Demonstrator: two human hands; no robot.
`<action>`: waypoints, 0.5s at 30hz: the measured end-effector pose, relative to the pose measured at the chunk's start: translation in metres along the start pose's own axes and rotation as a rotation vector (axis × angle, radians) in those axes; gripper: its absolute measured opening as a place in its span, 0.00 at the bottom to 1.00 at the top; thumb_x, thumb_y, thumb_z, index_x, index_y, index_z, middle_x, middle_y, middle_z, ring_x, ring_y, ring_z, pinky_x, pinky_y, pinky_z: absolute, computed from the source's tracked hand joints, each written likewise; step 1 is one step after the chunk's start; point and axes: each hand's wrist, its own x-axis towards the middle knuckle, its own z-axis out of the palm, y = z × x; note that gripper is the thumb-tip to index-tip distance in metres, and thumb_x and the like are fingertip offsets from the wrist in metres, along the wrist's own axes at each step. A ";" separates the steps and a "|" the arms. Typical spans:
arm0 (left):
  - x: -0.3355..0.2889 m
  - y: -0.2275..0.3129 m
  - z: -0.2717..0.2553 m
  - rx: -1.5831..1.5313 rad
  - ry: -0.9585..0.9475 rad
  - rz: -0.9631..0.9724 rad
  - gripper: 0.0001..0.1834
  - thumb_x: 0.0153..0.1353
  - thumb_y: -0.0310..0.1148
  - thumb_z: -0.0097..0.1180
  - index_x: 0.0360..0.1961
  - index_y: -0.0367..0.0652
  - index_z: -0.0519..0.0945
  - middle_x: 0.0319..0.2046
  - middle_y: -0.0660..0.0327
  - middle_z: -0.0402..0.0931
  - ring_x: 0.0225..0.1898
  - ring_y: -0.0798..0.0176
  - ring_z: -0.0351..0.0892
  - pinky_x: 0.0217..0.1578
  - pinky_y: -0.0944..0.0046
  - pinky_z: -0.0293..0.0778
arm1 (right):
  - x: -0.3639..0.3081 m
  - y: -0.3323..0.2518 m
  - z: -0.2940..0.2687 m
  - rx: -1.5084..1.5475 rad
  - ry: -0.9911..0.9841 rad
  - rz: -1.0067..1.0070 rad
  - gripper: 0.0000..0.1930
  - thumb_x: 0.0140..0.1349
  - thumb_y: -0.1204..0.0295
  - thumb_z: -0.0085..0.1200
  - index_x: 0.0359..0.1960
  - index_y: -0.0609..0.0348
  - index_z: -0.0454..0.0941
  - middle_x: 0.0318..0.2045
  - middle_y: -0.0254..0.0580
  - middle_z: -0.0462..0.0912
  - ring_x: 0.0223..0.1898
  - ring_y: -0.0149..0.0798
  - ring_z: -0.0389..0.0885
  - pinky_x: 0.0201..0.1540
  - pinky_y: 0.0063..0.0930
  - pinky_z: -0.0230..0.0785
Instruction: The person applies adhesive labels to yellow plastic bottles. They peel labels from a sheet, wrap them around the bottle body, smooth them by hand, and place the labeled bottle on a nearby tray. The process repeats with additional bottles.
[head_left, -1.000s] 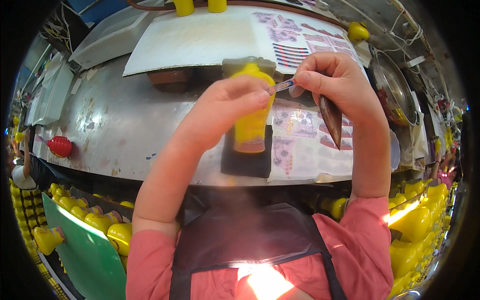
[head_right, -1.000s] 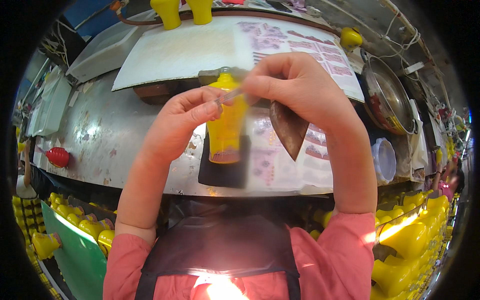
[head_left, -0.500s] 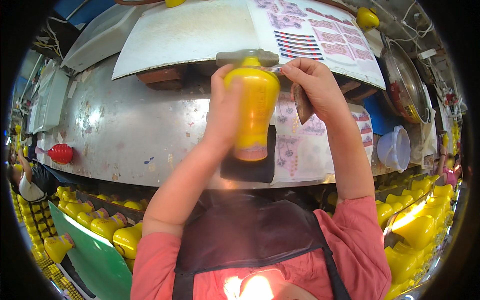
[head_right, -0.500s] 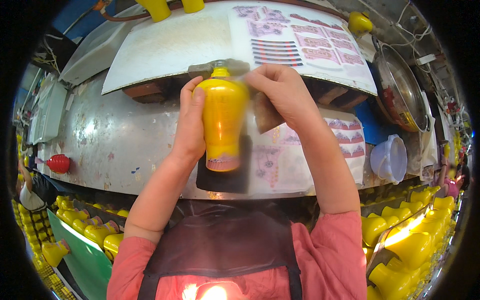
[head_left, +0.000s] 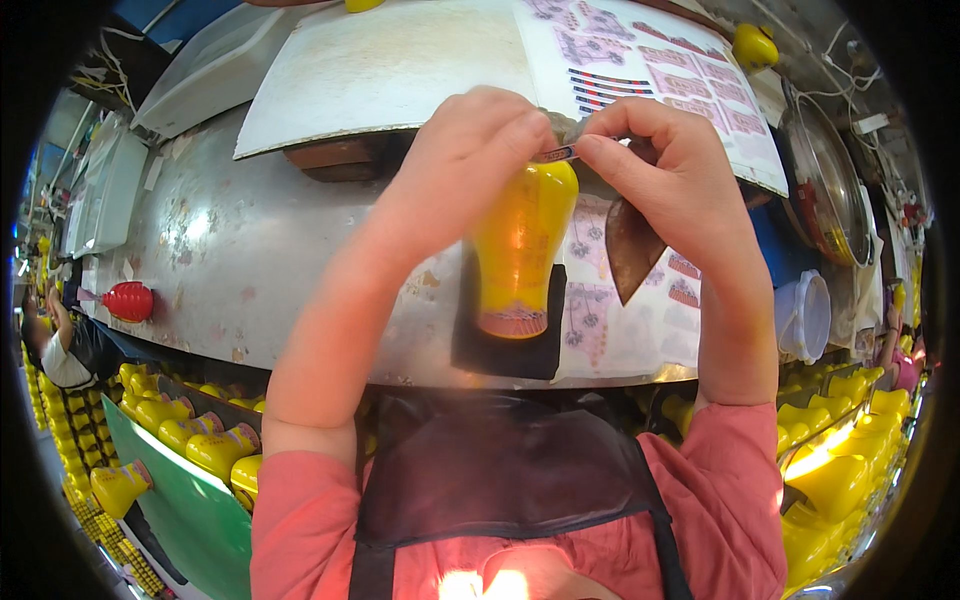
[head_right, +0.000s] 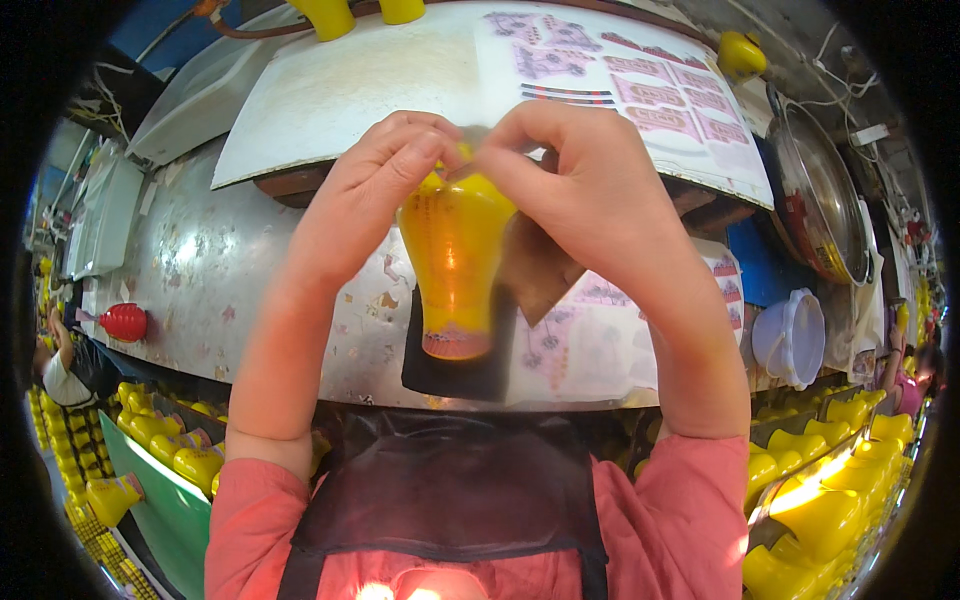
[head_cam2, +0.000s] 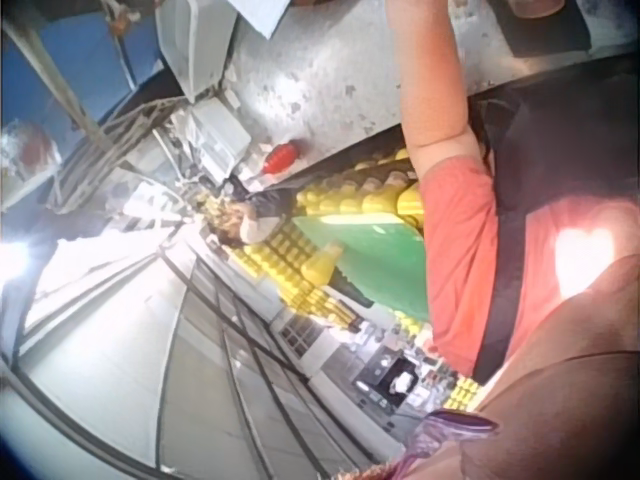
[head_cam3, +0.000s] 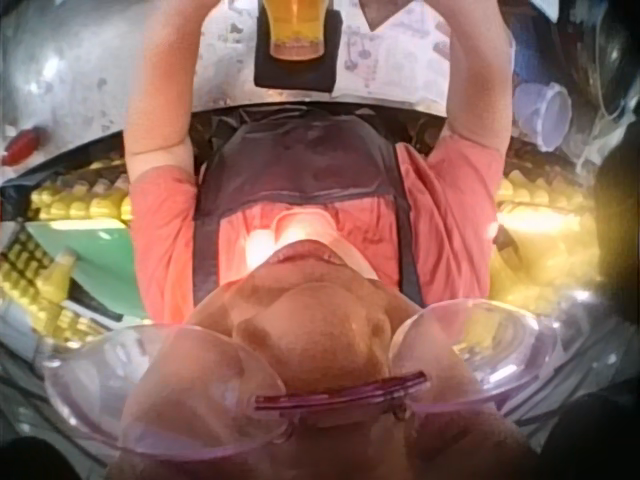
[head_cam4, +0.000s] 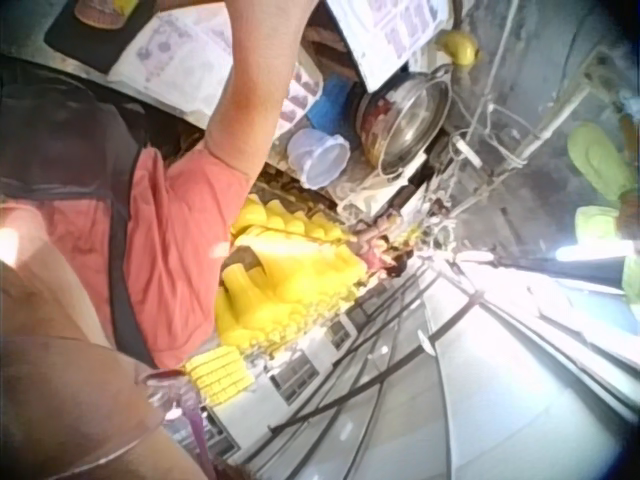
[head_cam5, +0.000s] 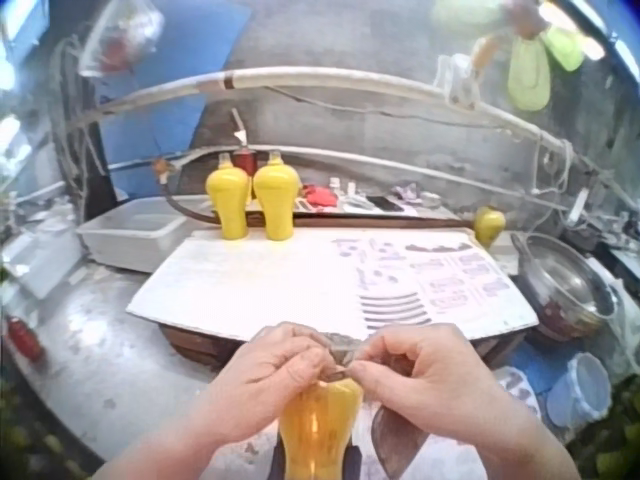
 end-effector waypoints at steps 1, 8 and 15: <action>0.001 0.001 -0.005 -0.031 -0.034 -0.053 0.14 0.75 0.39 0.54 0.48 0.40 0.84 0.52 0.63 0.78 0.53 0.69 0.74 0.57 0.67 0.69 | 0.001 -0.001 -0.002 0.002 0.001 -0.014 0.08 0.69 0.70 0.63 0.39 0.63 0.84 0.29 0.26 0.83 0.30 0.17 0.75 0.33 0.15 0.66; -0.005 -0.017 0.000 -0.446 0.102 -0.437 0.09 0.68 0.34 0.65 0.38 0.40 0.81 0.34 0.69 0.78 0.37 0.75 0.73 0.43 0.72 0.70 | 0.014 0.031 0.008 0.210 0.038 0.153 0.11 0.66 0.65 0.64 0.35 0.63 0.86 0.27 0.28 0.83 0.28 0.20 0.77 0.32 0.18 0.70; -0.005 -0.030 0.013 -0.338 0.234 -0.527 0.08 0.65 0.33 0.65 0.34 0.39 0.80 0.33 0.66 0.79 0.36 0.73 0.74 0.42 0.71 0.71 | 0.025 0.061 0.037 0.275 0.087 0.204 0.12 0.65 0.66 0.62 0.35 0.65 0.84 0.29 0.30 0.84 0.31 0.23 0.77 0.36 0.20 0.71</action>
